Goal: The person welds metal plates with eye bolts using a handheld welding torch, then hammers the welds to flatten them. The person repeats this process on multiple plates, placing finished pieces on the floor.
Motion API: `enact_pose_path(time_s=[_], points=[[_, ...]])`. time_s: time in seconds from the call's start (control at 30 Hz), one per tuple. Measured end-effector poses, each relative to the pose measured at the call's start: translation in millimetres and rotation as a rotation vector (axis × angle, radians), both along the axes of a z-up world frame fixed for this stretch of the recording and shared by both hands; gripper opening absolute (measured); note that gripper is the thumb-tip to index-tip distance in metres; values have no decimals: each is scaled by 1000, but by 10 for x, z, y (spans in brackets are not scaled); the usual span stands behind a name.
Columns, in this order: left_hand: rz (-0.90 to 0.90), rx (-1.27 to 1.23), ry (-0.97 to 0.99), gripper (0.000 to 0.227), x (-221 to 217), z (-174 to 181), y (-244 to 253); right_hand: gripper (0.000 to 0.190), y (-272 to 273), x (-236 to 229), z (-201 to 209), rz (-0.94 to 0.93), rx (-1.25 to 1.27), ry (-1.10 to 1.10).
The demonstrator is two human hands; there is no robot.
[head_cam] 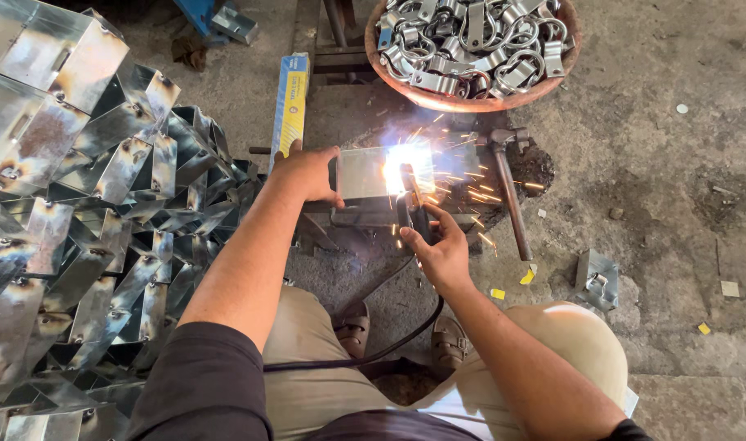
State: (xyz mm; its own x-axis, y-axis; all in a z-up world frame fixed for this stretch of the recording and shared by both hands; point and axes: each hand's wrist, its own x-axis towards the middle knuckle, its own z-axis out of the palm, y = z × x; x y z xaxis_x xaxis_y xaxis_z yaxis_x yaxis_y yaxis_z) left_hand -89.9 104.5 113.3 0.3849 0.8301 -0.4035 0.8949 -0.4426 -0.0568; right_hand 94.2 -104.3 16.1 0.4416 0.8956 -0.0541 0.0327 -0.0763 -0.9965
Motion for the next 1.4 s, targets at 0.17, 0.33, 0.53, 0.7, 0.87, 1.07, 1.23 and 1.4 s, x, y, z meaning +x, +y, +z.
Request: enact_pose_path(time_s=[0.17,0.33,0.53,0.7,0.87,1.07,1.23,1.4], points=[[9,6,-9,123,-14,-14,-6,70,-3,3,-18,0,-44,42],[13,11,-12,122,-5,7,-16,72,-5,4,31,1,-123,54],[32,6,-20,115,-16,-26,0,71,-13,8,98,-20,-79,-187],[5,26,-31,118,-28,-24,5,71,-13,24,107,10,-94,-89],[6,66,-27,120,6,106,-107,58,13,61,-79,-51,-5,180],[3,40,-119,81,-10,0,-761,24,175,474,-117,-192,108,908],[-251,-393,-101,69,112,-588,-1460,39,63,472,253,-55,156,763],[-514,-445,-147,67,154,-1076,-1737,52,-80,14,587,180,253,-476]])
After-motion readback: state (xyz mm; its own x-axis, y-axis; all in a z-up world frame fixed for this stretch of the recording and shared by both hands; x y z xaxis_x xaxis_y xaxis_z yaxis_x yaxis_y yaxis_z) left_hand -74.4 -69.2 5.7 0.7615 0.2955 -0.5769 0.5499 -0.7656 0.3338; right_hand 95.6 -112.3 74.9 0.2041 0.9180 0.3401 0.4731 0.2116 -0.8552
